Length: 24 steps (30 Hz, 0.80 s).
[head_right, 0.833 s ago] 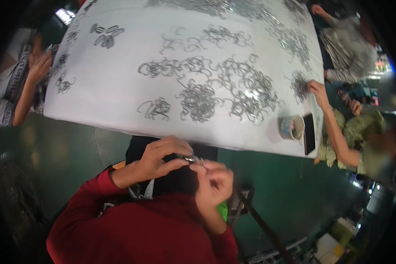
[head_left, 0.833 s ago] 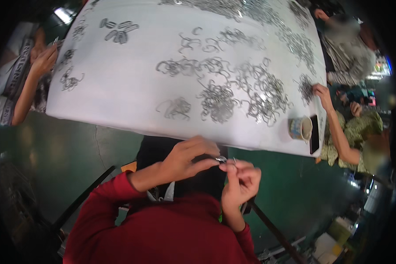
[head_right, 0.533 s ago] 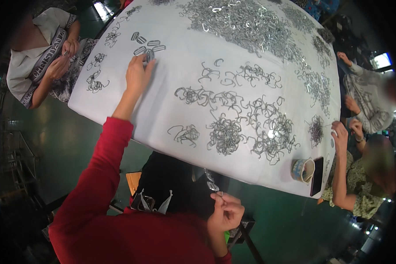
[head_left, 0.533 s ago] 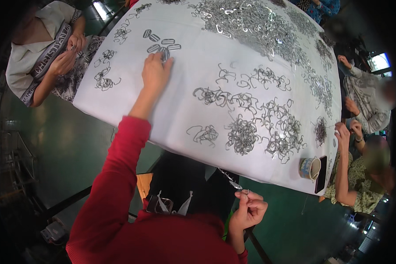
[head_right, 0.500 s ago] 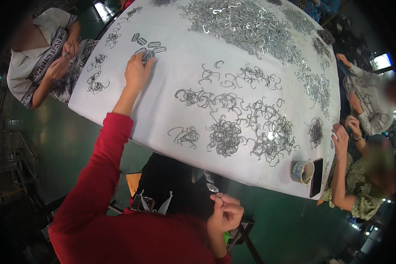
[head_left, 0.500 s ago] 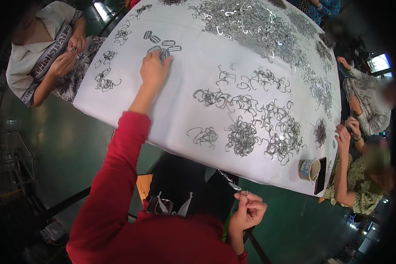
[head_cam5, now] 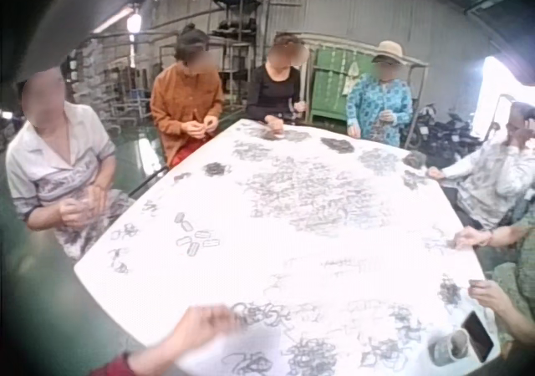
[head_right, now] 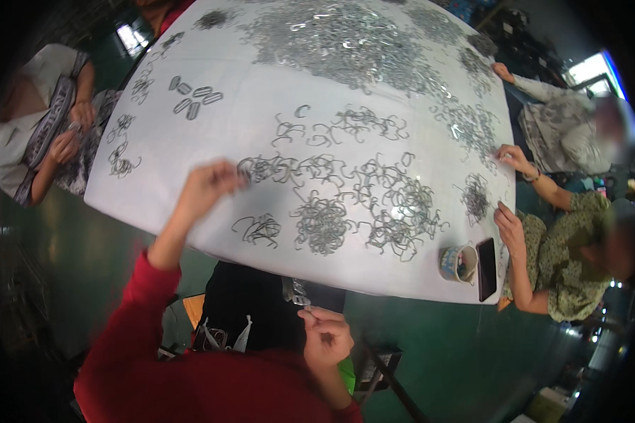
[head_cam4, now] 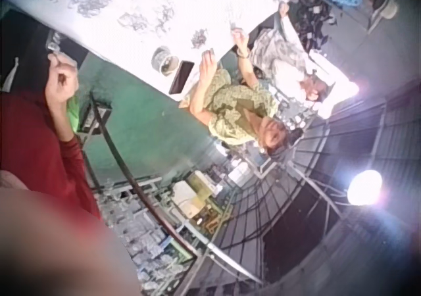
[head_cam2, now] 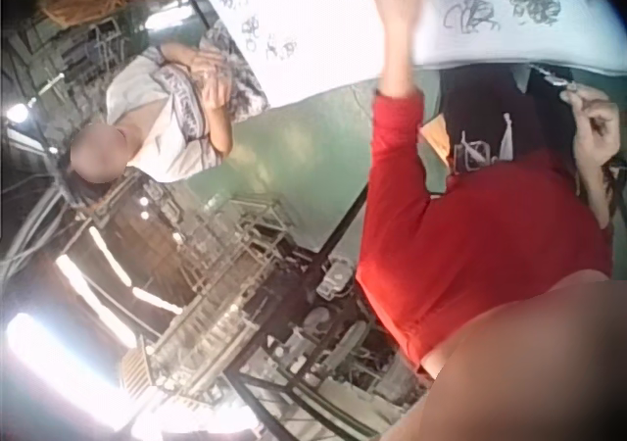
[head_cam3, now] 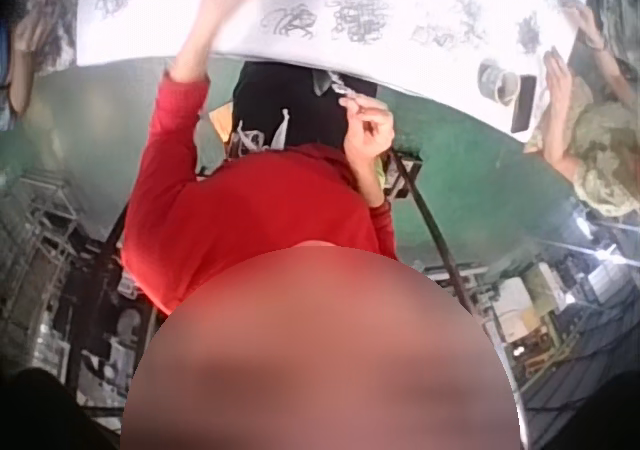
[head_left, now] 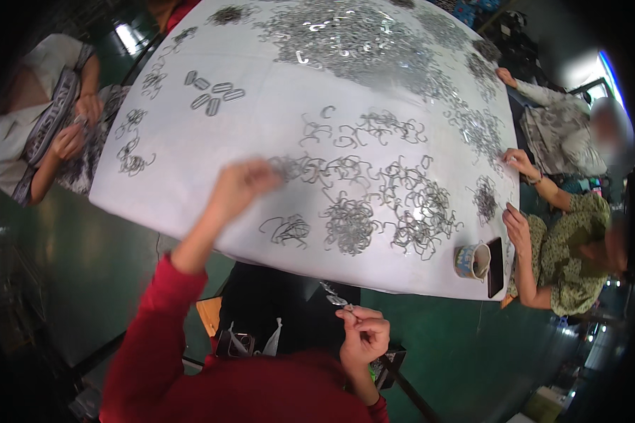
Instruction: The person sorts small metal parts on a white table, separating them into piles and transferring them into a black tray. The person also moves the tray to a nearby rack and returns to continue sorting.
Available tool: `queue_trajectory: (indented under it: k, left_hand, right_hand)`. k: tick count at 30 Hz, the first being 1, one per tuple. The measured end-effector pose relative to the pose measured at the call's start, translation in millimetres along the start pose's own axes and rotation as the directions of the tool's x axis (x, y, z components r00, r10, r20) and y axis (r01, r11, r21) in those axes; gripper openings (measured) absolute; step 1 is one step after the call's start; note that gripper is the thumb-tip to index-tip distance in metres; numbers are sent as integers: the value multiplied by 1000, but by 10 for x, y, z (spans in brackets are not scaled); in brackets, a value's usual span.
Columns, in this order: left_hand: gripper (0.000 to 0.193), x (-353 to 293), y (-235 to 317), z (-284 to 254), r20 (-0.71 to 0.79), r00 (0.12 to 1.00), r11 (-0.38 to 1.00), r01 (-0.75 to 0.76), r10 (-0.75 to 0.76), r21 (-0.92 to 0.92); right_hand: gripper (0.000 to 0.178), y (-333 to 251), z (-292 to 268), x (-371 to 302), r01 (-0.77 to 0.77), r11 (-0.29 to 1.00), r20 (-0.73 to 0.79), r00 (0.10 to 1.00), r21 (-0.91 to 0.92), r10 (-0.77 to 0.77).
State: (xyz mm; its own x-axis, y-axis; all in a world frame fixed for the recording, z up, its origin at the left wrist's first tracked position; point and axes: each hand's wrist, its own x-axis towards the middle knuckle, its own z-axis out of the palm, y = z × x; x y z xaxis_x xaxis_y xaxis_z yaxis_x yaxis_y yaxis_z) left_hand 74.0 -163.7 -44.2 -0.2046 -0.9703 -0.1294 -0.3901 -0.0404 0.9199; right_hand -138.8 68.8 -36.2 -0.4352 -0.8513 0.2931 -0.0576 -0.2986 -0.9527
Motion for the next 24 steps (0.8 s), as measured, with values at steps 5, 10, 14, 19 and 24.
queue_trajectory:
  k: [5,10,14,19,24]
  left_hand:
    - [9,-1000,590,695,229,953,970,-159,200,-183]
    - [14,-1167,753,815,289,907,947,-261,306,-186]
    - [16,-1182,738,886,237,893,916,-333,383,-225]
    - [17,-1219,687,883,267,879,915,-348,394,-205]
    - [19,-1192,674,887,300,832,880,-403,466,-251]
  right_hand:
    - [21,35,9,27,-19,1000,18,1000,-13,19]
    - [18,-9,-30,53,-8,988,54,998,-157,16]
    - [18,10,-30,37,-39,975,56,997,-218,52]
    - [17,35,-123,219,57,975,106,994,-214,-35]
    - [24,231,-266,1265,137,844,213,977,-518,-28]
